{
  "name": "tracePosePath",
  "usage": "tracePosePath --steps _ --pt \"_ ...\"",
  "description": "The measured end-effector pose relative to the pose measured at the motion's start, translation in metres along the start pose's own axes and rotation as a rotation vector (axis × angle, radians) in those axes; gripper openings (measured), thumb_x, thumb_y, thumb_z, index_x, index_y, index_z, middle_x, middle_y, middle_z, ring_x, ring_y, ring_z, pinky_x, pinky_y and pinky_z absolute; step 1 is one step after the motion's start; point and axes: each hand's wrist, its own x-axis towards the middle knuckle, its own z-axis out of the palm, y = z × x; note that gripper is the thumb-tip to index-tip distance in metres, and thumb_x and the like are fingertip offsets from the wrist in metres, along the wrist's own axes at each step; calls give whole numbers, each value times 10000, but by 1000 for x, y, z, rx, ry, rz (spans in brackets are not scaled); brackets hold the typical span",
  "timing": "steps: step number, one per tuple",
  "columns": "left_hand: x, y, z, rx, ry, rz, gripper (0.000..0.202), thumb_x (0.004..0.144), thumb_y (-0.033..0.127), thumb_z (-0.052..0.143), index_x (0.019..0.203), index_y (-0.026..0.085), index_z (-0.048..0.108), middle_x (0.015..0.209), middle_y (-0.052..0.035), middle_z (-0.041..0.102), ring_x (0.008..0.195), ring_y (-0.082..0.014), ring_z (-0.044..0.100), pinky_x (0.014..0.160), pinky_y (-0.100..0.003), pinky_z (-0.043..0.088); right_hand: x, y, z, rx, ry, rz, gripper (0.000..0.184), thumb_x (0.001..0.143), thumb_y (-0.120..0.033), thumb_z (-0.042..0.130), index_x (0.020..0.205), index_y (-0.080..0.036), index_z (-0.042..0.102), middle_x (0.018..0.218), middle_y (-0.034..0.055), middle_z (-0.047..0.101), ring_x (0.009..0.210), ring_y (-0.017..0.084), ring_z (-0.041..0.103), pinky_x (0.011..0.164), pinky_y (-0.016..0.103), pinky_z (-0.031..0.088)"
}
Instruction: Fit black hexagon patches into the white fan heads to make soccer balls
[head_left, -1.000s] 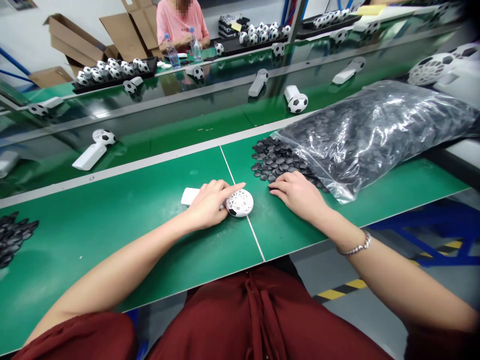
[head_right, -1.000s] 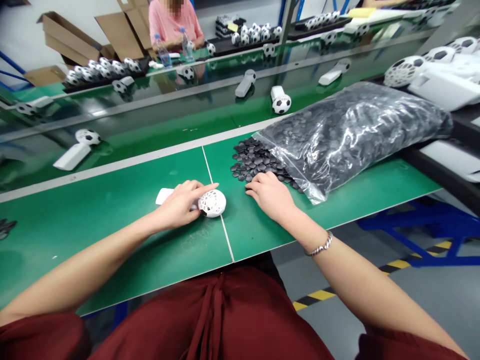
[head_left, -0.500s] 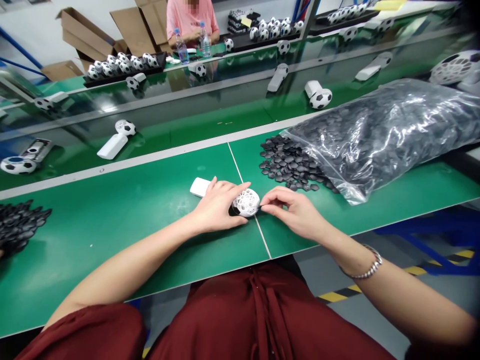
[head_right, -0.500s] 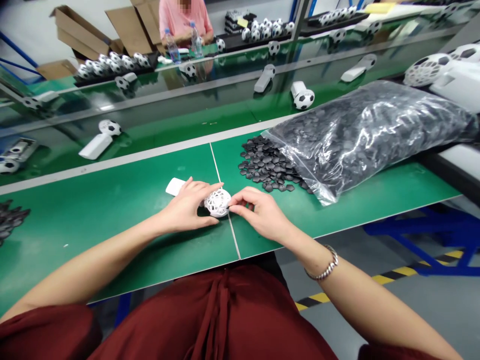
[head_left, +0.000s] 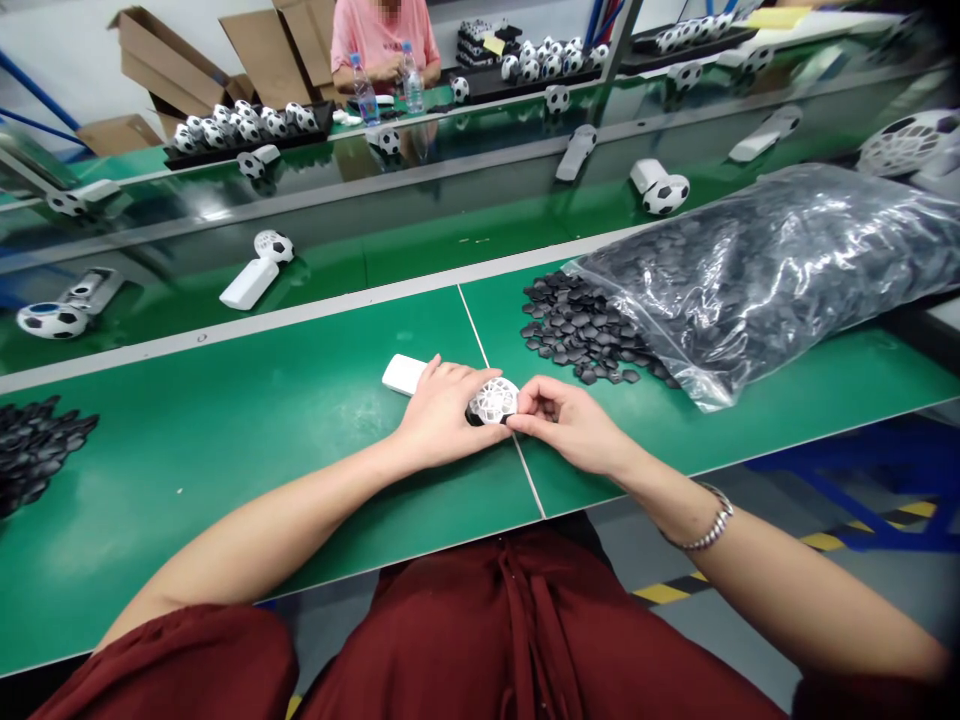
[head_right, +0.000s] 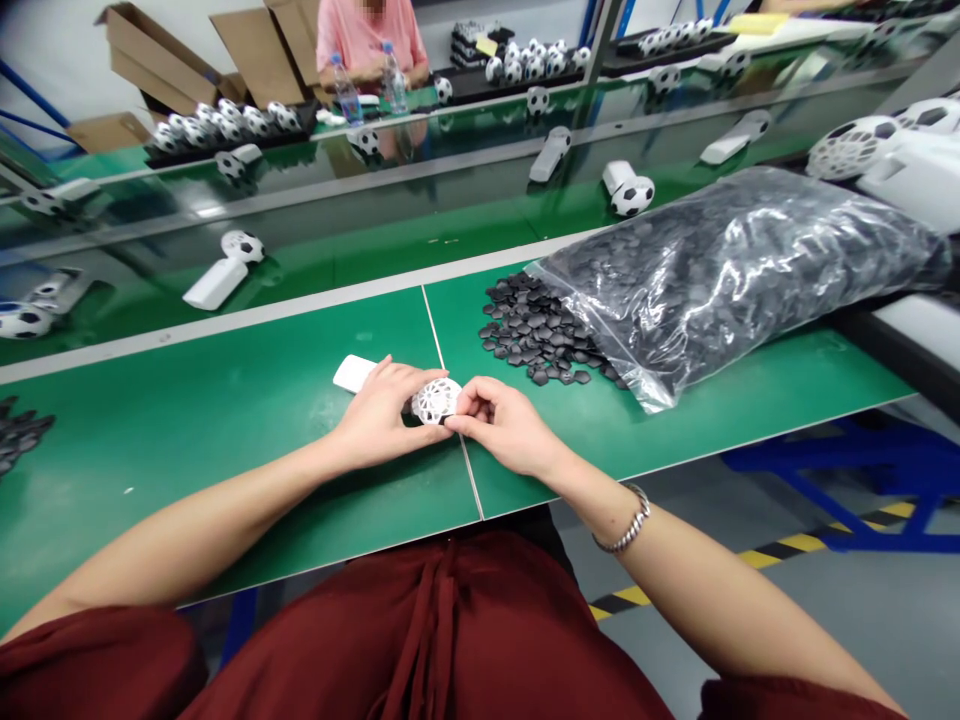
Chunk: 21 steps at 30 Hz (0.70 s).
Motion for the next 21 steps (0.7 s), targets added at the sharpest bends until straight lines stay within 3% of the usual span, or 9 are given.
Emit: tracePosePath --steps 6,8,11,13,17,21 --pt "3 0 2 -14 6 29 585 679 518 609 1166 205 525 1042 -61 614 1025 -249 504 1041 -467 223 0 -1 -7 -17 -27 13 218 752 -366 611 738 -194 478 667 -24 490 596 121 479 553 258 431" --pt "4 -3 0 -46 -28 41 591 681 509 611 1183 213 508 1079 -62 605 1054 -251 495 1059 -491 179 -1 2 -21 -199 90 -50 196 772 -371 591 747 -194 510 686 -4 518 606 134 488 565 274 440" --pt "5 -9 -6 -94 -80 82 618 678 498 628 1214 226 483 1141 -66 587 1105 -261 469 1073 -535 100 -2 12 -51 -665 354 -142 143 792 -339 573 787 -197 579 773 39 564 647 163 513 621 321 450" --pt "4 -11 -10 -107 -126 111 631 680 472 642 1237 232 467 1197 -74 564 1182 -286 412 1067 -563 69 -3 20 -67 -931 415 -130 136 794 -324 571 836 -201 612 821 60 581 688 197 536 630 350 451" --pt "-2 -6 -14 -121 -231 110 654 714 367 635 1306 247 384 1335 -63 458 1330 -320 197 1052 -605 50 -4 31 -80 -1077 383 -62 144 797 -291 572 887 -203 640 858 65 602 722 224 575 627 360 465" --pt "-8 5 -7 -107 -157 20 705 735 416 613 1340 214 315 1380 -102 391 1352 -326 119 1037 -635 31 -4 31 -78 -1052 355 -127 132 821 -264 540 868 -206 649 879 53 633 761 227 597 674 360 477"
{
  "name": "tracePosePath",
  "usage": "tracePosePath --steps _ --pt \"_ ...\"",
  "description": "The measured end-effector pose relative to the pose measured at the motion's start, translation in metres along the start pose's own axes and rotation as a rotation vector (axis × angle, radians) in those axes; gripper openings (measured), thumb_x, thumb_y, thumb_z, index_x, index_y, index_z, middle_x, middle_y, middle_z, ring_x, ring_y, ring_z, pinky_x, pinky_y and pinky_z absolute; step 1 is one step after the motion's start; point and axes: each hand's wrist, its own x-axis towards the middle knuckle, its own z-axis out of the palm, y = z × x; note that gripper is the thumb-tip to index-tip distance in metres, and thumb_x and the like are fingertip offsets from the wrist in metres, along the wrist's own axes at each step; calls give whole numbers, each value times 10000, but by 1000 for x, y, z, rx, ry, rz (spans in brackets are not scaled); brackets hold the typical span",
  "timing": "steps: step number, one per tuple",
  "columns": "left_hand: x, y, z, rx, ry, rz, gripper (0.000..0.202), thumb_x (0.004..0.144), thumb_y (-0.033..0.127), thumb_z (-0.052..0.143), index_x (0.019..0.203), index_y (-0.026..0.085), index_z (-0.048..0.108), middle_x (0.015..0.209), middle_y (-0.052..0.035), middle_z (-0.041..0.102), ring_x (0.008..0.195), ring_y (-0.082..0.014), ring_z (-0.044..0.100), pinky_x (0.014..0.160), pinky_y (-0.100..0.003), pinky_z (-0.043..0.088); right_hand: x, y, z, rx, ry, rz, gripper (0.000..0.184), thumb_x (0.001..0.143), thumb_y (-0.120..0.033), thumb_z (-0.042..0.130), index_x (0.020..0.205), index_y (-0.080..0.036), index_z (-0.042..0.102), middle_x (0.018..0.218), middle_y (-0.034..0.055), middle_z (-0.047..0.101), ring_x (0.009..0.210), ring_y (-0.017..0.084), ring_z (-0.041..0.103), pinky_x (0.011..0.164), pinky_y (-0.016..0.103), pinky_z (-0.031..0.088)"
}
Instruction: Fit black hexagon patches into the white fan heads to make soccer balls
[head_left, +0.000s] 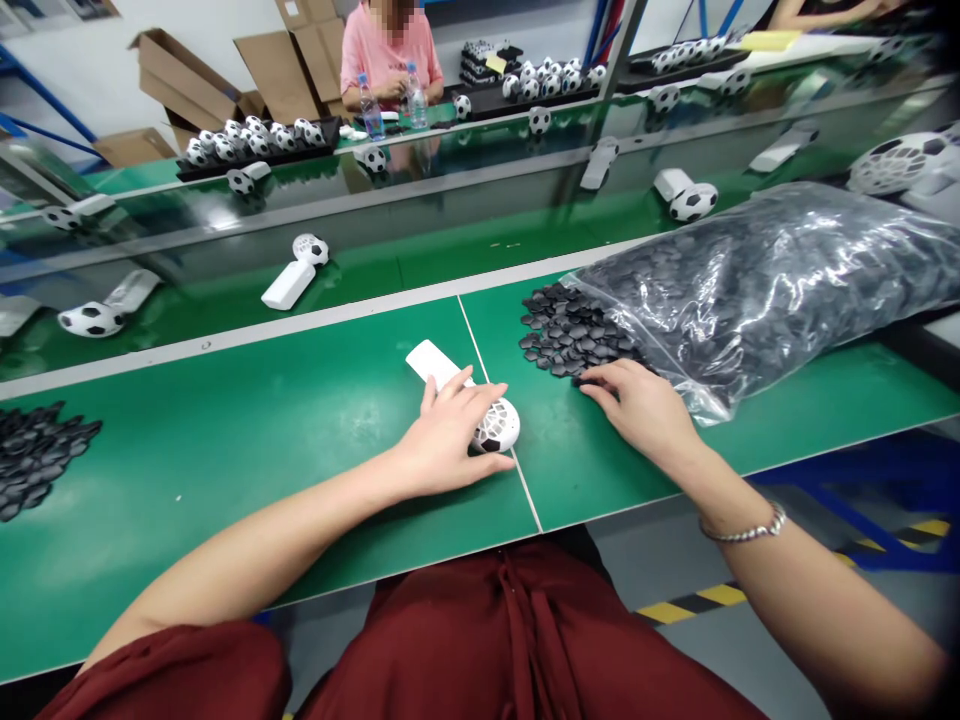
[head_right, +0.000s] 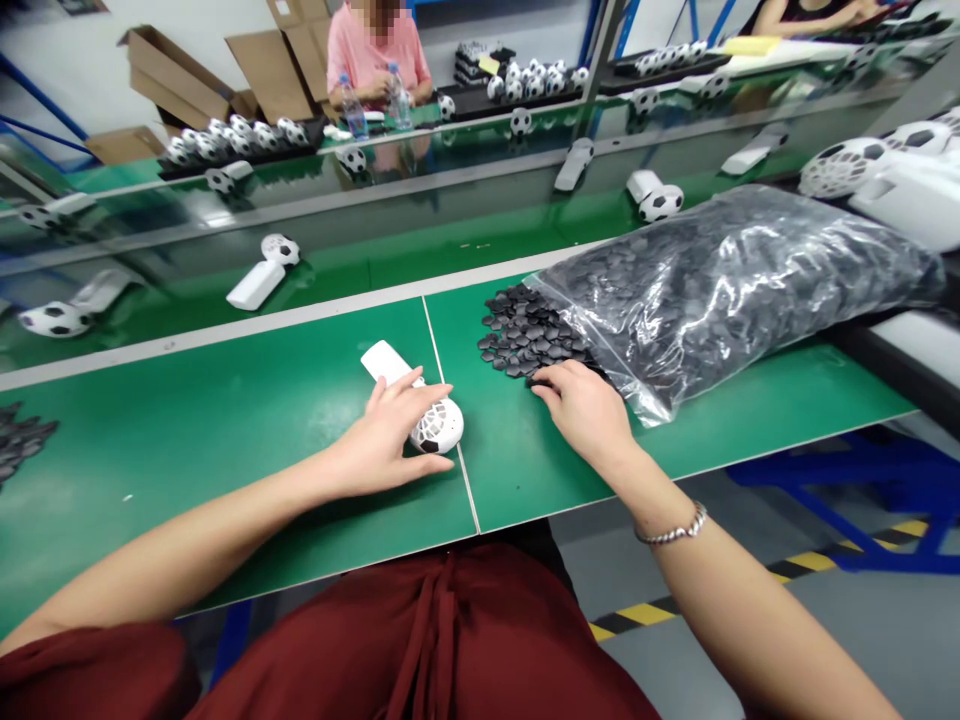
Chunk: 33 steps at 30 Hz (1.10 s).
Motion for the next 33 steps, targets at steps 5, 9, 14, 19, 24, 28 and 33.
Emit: tracePosePath --steps 5,9,14,19,24,28,33 --pt "4 -6 -2 -38 -77 107 662 734 370 630 1316 241 342 1373 -88 403 1359 -299 123 1054 -613 4 -4 -18 -6 173 26 -84 120 832 -258 541 837 -196 643 852 45 668 795 220 606 738 355 481" --pt "4 -11 -4 -143 -93 124 651 737 243 608 1323 232 323 1412 -82 335 1369 -277 84 1081 -556 116 -8 -45 -15 395 -36 -89 70 815 -268 581 842 -222 625 809 7 665 724 178 604 676 305 488" --pt "2 -11 3 -224 -11 164 594 716 240 617 1256 174 380 1347 -121 387 1363 -289 102 1087 -498 200 -8 -71 -22 568 -179 -313 133 864 -191 510 887 -222 638 864 14 649 823 154 582 758 289 463" --pt "3 -15 1 -264 -69 249 571 674 115 577 1214 170 401 1304 -99 423 1366 -257 107 1109 -454 176 -3 -77 -13 663 -246 -370 137 847 -172 541 875 -220 666 859 27 601 831 143 553 752 275 448" --pt "5 -13 2 -308 -40 225 536 655 151 634 1156 178 448 1271 -95 460 1360 -270 142 1101 -457 195 0 -79 -6 743 -303 -290 65 809 -180 600 838 -211 648 807 3 624 792 137 558 747 275 436" --pt "6 -9 6 -338 16 180 427 723 275 639 1110 186 480 1225 -94 506 1351 -269 176 1087 -470 211 1 -83 -5 792 -322 -215 32 791 -177 609 769 -196 623 747 -5 609 738 134 552 709 269 430" --pt "6 -7 8 -358 32 158 370 722 204 615 1071 208 494 1198 -74 523 1353 -258 174 1081 -478 212 2 -86 -3 900 -363 -89 53 762 -197 631 723 -181 599 720 -9 570 678 121 525 653 253 428"
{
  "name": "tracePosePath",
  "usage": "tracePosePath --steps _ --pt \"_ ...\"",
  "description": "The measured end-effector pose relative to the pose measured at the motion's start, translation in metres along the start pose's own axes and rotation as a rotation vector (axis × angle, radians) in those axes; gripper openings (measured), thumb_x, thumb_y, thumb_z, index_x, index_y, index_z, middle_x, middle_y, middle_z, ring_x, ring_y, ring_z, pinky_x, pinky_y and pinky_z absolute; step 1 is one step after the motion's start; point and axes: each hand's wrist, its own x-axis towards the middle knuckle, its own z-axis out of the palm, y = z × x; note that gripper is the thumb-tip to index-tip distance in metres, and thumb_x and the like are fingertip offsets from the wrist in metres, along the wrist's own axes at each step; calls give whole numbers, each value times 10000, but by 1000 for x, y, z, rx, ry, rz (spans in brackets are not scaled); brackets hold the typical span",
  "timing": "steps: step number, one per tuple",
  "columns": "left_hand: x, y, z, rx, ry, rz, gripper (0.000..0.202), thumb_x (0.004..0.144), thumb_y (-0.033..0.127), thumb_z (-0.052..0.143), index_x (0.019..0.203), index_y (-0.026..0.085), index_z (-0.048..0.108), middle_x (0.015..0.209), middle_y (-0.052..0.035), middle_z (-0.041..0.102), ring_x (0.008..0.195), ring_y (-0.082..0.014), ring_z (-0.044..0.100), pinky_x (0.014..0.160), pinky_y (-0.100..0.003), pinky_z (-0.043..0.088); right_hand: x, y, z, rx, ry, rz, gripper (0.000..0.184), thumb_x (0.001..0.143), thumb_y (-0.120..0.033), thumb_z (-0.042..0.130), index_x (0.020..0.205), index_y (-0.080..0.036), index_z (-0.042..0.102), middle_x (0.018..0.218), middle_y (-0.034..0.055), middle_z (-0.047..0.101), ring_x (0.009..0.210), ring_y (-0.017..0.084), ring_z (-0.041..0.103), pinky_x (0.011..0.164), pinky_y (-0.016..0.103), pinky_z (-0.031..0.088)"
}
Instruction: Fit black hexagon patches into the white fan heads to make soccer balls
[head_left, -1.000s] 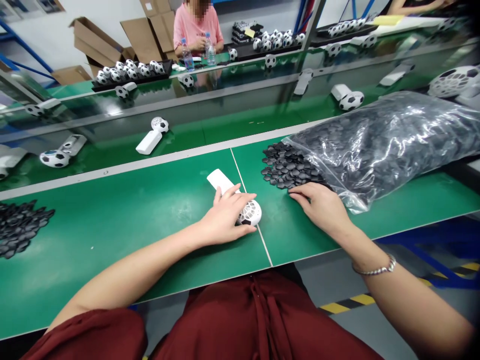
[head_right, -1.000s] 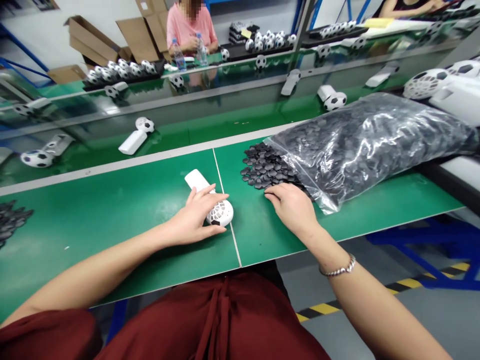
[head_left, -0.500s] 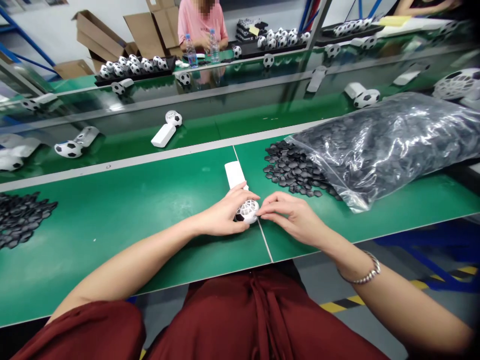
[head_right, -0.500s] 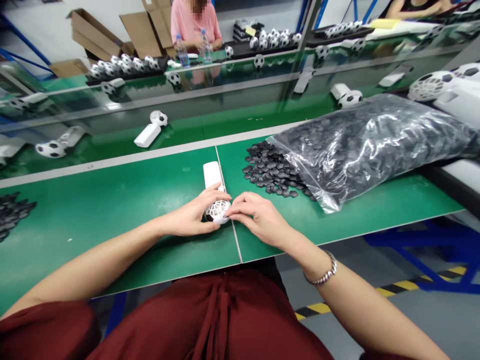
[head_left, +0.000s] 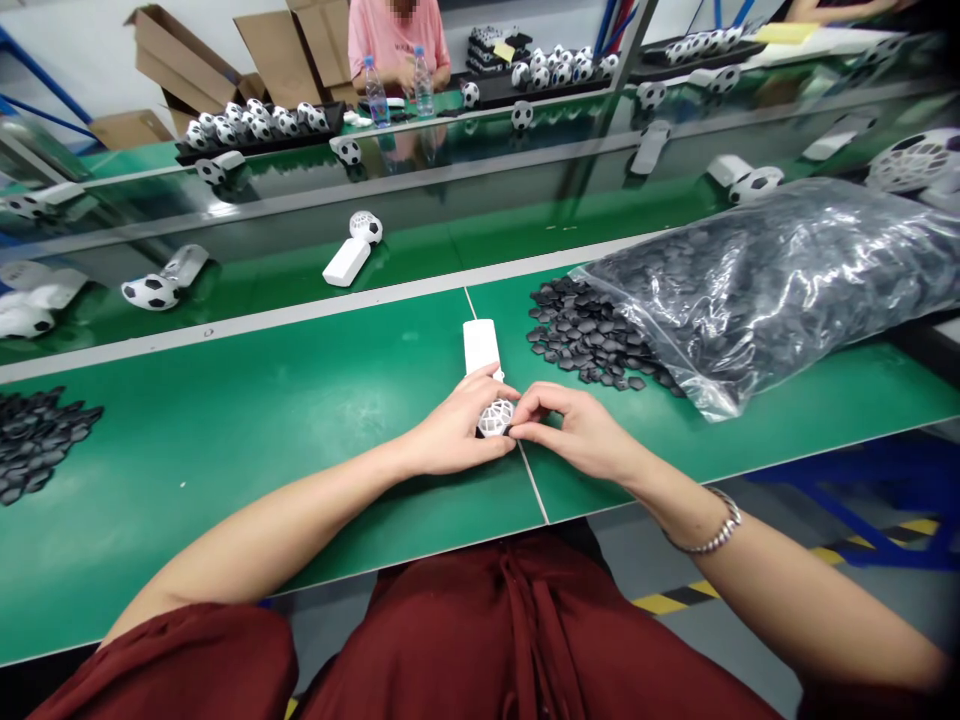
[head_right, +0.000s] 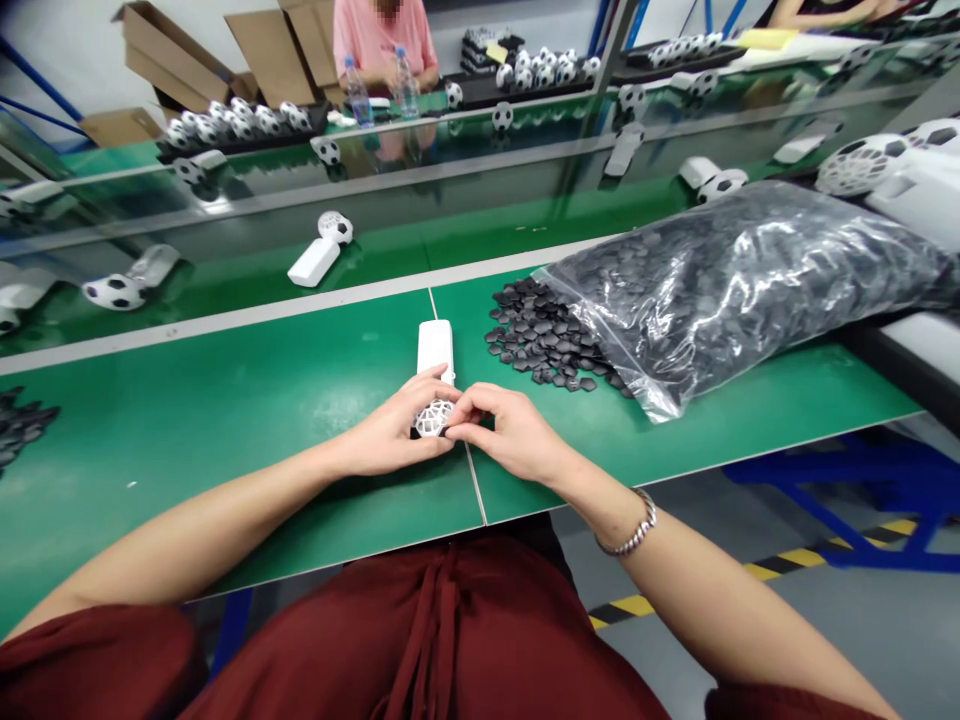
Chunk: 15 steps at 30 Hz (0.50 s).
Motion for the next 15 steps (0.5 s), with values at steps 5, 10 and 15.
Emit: tracePosePath --steps 5,10,15 --pt "-1 3 3 -11 30 -27 339 712 168 598 1035 192 500 1180 -81 524 1339 -237 204 1079 -444 226 -2 3 7 95 18 92 105 751 -214 632 705 -171 548 686 -28 526 612 97 479 575 228 400" --pt "0 4 4 26 14 1 333 702 153 578 1024 192 501 1164 -78 530 1335 -232 215 1078 -432 230 -3 6 8 81 6 112 129 766 -260 615 711 -174 535 667 -29 529 596 102 476 554 230 393" --pt "0 2 -2 58 3 -76 424 679 160 581 1087 174 470 1327 -133 390 1337 -252 221 1068 -443 242 -6 28 -31 -412 290 58 86 783 -264 589 747 -185 583 753 24 601 692 166 527 643 296 427"
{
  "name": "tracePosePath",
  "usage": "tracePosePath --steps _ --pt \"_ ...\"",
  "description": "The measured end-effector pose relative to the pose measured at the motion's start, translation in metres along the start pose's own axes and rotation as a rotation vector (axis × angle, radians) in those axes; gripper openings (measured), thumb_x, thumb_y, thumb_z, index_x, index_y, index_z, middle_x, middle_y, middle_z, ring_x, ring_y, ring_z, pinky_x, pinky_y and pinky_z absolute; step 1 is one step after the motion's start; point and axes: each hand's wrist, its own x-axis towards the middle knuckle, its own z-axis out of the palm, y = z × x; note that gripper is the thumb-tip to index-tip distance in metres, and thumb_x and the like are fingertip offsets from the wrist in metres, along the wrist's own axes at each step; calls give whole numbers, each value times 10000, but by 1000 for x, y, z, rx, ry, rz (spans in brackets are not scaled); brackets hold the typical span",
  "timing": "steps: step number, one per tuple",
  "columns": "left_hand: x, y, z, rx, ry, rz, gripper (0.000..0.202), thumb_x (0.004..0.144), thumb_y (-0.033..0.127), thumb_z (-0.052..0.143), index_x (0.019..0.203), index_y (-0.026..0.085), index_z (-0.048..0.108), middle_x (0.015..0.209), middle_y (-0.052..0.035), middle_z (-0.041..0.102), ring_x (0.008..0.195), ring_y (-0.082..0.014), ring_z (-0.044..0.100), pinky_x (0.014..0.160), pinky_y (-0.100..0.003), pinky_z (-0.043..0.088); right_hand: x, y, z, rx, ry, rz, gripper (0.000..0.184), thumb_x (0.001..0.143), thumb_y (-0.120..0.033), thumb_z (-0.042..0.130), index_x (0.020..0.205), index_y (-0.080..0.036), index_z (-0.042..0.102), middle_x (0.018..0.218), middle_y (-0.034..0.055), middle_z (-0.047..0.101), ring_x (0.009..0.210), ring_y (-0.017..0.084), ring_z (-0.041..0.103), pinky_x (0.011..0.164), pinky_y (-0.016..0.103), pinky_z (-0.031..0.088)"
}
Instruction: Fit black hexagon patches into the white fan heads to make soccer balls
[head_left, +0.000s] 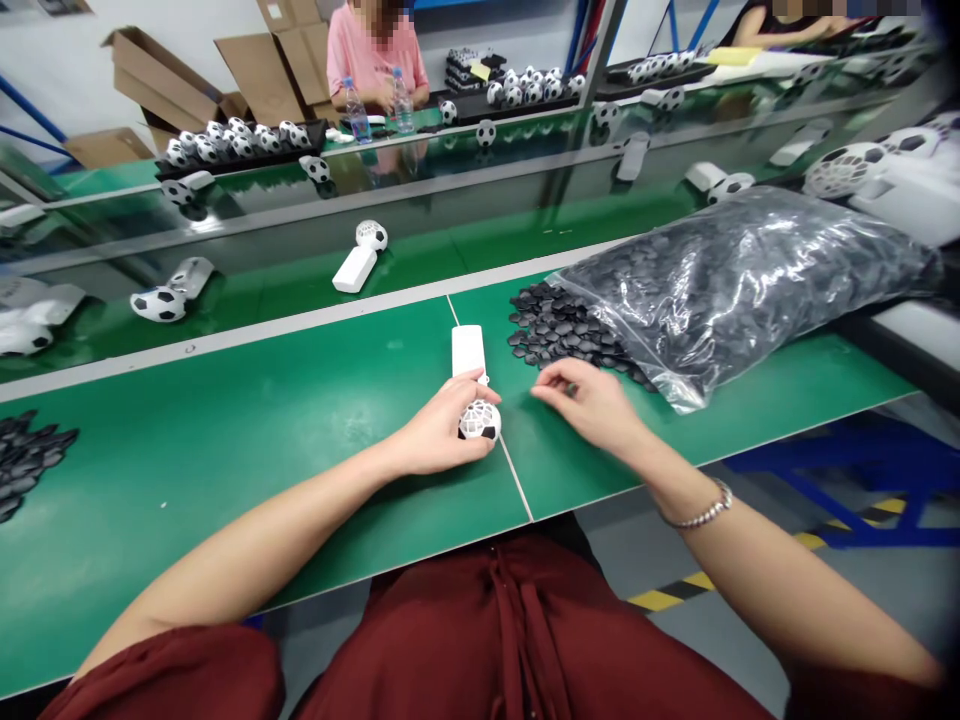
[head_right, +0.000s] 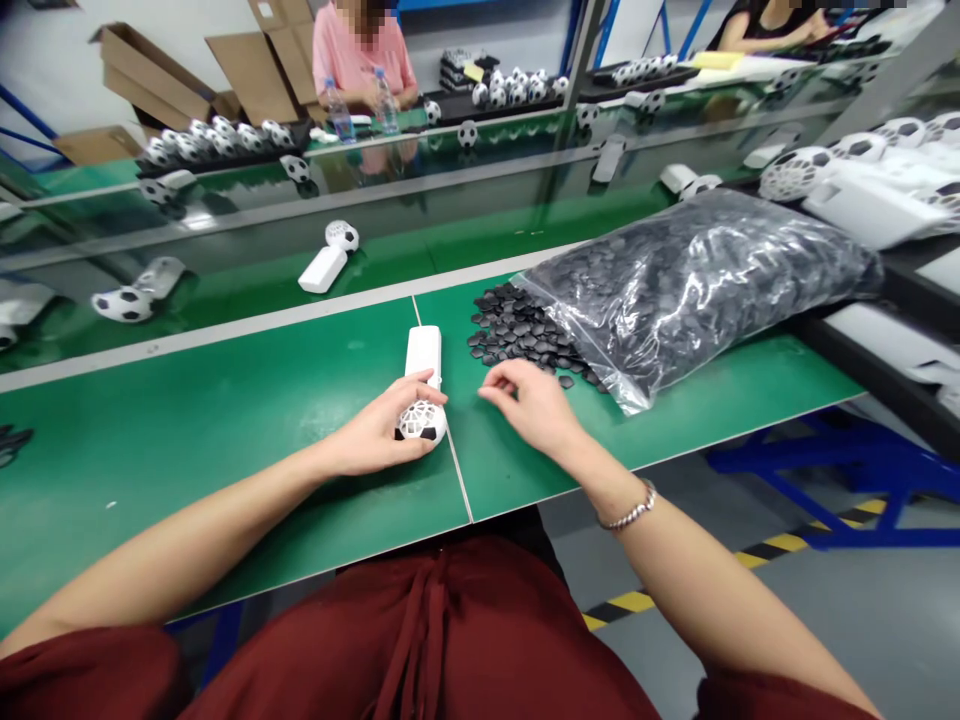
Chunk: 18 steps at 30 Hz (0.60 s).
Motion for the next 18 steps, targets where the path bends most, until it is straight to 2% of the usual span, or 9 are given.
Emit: tracePosePath --steps 3,6,9,11,13,15,18 --pt "0 -3 -5 -16 -47 27 419 696 166 567 1099 193 455 1318 -117 408 1342 -244 209 1067 -451 241 1 28 -18 -452 84 -59 81 787 -217 581 839 -183 634 876 64 640 838 235 529 744 360 419" --pt "-1 -5 -4 -30 -58 85 415 695 193 605 1088 213 472 1291 -95 415 1334 -243 214 1074 -449 230 -3 41 -23 -664 44 -151 162 828 -187 524 924 -153 650 912 78 659 847 242 522 764 359 412" --pt "-2 -7 3 13 76 -13 512 608 373 730 1057 227 533 1298 -103 307 1294 -301 227 1055 -489 243 -5 39 -20 -783 18 -234 206 853 -164 469 939 -125 652 889 96 661 817 242 516 728 348 404" --pt "-3 -8 7 29 171 -101 598 538 456 764 1052 237 552 1233 -96 300 1249 -311 266 1037 -505 265 -2 36 -20 -860 2 -263 218 853 -156 449 921 -114 651 864 113 652 815 253 516 698 353 391" --pt "-6 -8 8 6 197 -127 596 550 433 762 1070 236 546 1152 -79 330 1186 -277 344 1028 -477 296 2 34 -20 -915 -14 -269 226 852 -153 432 913 -110 645 844 122 640 811 262 523 672 359 377" --pt "-9 -10 3 -33 152 -123 547 600 354 735 1092 226 533 1100 -64 365 1109 -234 424 1012 -437 333 5 34 -22 -901 -27 -263 239 855 -150 409 924 -113 635 835 123 631 791 259 536 659 361 375" --pt "-15 -13 -12 -48 58 -95 514 638 253 682 1122 219 511 1087 -52 425 1061 -213 474 995 -408 354 8 33 -20 -668 6 -217 239 863 -163 395 984 -135 599 878 115 621 791 238 562 684 355 415"
